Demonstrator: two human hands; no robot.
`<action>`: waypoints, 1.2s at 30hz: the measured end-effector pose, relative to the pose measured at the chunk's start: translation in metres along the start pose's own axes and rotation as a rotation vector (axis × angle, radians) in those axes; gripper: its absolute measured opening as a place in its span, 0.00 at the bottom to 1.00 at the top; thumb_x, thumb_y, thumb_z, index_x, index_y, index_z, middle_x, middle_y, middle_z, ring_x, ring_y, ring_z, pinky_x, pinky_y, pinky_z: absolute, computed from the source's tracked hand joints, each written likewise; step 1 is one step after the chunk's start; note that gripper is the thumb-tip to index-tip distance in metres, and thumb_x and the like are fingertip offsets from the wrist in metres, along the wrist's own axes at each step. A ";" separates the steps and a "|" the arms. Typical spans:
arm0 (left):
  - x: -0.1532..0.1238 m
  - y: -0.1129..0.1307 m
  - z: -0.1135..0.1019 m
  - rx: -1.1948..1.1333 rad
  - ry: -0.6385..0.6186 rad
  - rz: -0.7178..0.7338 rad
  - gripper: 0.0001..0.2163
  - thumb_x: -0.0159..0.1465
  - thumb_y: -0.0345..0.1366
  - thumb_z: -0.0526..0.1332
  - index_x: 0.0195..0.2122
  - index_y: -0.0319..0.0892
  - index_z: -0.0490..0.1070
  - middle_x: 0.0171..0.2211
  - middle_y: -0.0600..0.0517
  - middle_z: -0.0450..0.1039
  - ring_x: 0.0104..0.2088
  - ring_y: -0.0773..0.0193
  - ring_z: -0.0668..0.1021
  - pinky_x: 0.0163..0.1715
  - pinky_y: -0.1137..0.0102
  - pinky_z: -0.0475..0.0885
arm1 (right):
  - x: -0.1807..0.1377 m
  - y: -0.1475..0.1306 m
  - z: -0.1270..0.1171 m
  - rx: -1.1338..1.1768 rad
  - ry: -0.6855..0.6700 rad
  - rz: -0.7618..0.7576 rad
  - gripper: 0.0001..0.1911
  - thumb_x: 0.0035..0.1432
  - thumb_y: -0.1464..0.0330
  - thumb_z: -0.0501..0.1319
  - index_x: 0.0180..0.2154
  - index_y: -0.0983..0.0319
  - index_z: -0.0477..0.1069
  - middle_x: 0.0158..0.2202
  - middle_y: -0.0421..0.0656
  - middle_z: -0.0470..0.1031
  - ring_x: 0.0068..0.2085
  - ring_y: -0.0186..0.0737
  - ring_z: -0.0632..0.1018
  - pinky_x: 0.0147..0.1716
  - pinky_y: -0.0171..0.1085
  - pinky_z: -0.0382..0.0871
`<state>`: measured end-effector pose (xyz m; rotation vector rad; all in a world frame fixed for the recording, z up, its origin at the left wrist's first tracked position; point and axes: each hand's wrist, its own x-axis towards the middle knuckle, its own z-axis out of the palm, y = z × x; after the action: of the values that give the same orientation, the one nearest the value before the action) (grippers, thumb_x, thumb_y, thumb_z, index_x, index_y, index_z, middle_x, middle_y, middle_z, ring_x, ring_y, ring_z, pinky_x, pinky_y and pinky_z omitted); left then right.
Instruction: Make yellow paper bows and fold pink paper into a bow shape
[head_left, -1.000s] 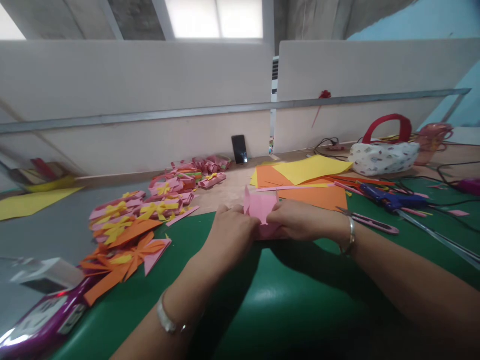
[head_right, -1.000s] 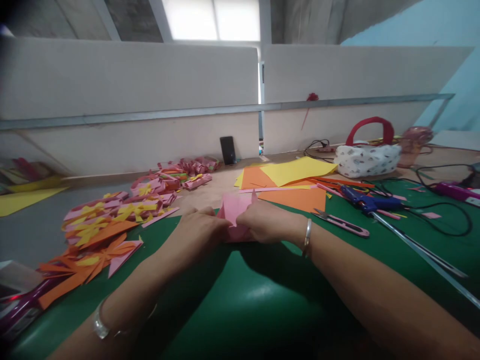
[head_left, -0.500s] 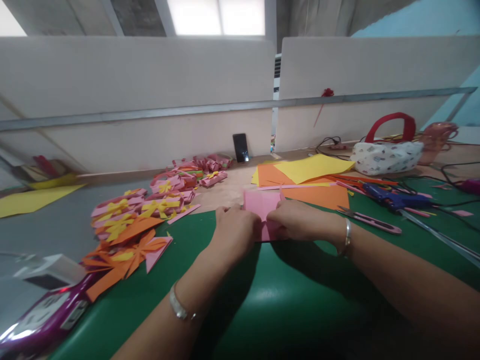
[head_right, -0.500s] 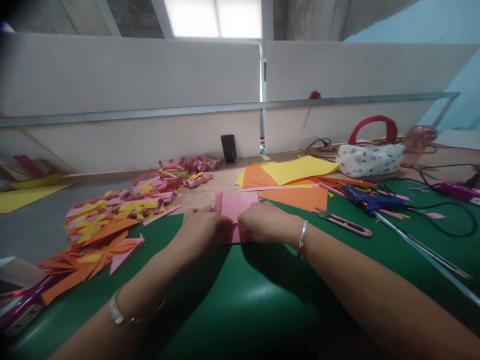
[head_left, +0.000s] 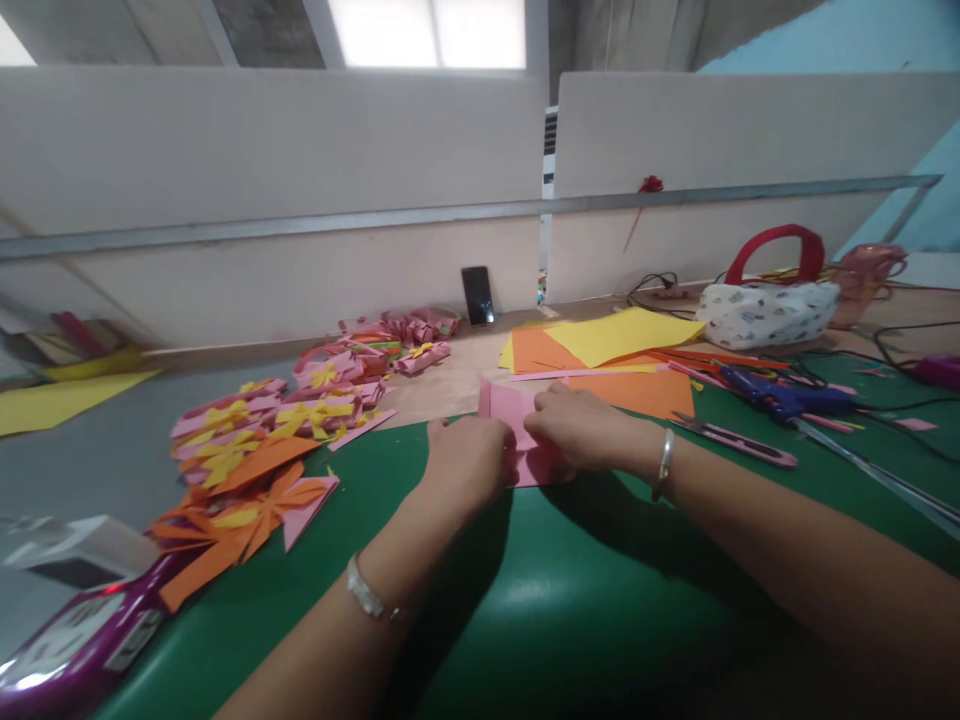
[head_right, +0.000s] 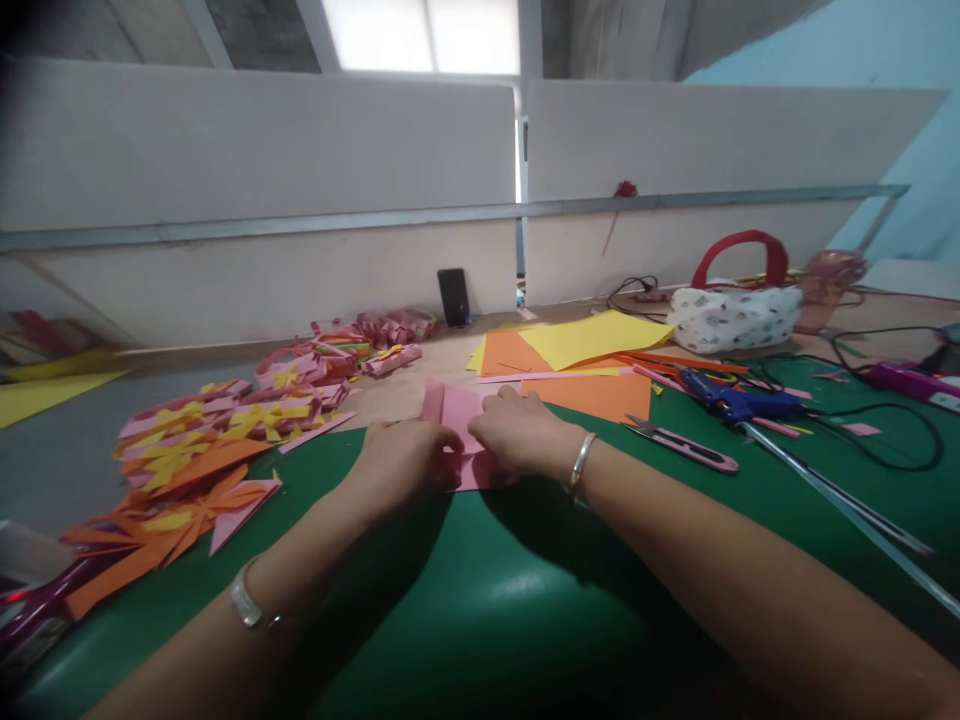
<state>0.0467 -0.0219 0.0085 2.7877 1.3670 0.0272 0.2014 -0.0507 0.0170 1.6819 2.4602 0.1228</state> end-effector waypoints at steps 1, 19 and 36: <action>0.000 -0.002 0.001 -0.016 -0.005 -0.014 0.11 0.54 0.38 0.59 0.38 0.48 0.75 0.36 0.48 0.78 0.41 0.50 0.76 0.42 0.56 0.61 | -0.001 -0.002 -0.001 -0.019 0.015 -0.034 0.13 0.45 0.66 0.66 0.36 0.61 0.73 0.39 0.48 0.71 0.42 0.50 0.67 0.32 0.38 0.55; -0.001 -0.005 0.006 -0.005 0.001 -0.021 0.13 0.52 0.40 0.61 0.39 0.45 0.70 0.38 0.47 0.77 0.41 0.49 0.76 0.36 0.60 0.64 | -0.030 -0.019 0.001 -0.115 0.000 -0.208 0.05 0.48 0.76 0.61 0.24 0.61 0.73 0.24 0.46 0.74 0.27 0.40 0.69 0.24 0.38 0.44; -0.003 0.006 -0.007 0.074 -0.032 -0.049 0.08 0.55 0.32 0.54 0.32 0.42 0.73 0.32 0.44 0.77 0.38 0.47 0.77 0.37 0.56 0.62 | -0.034 -0.012 -0.005 -0.089 -0.153 -0.134 0.05 0.41 0.77 0.60 0.21 0.62 0.70 0.17 0.40 0.68 0.17 0.32 0.63 0.17 0.33 0.44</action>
<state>0.0493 -0.0273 0.0156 2.7992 1.4567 -0.0710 0.2013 -0.0865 0.0231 1.4308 2.4073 0.0824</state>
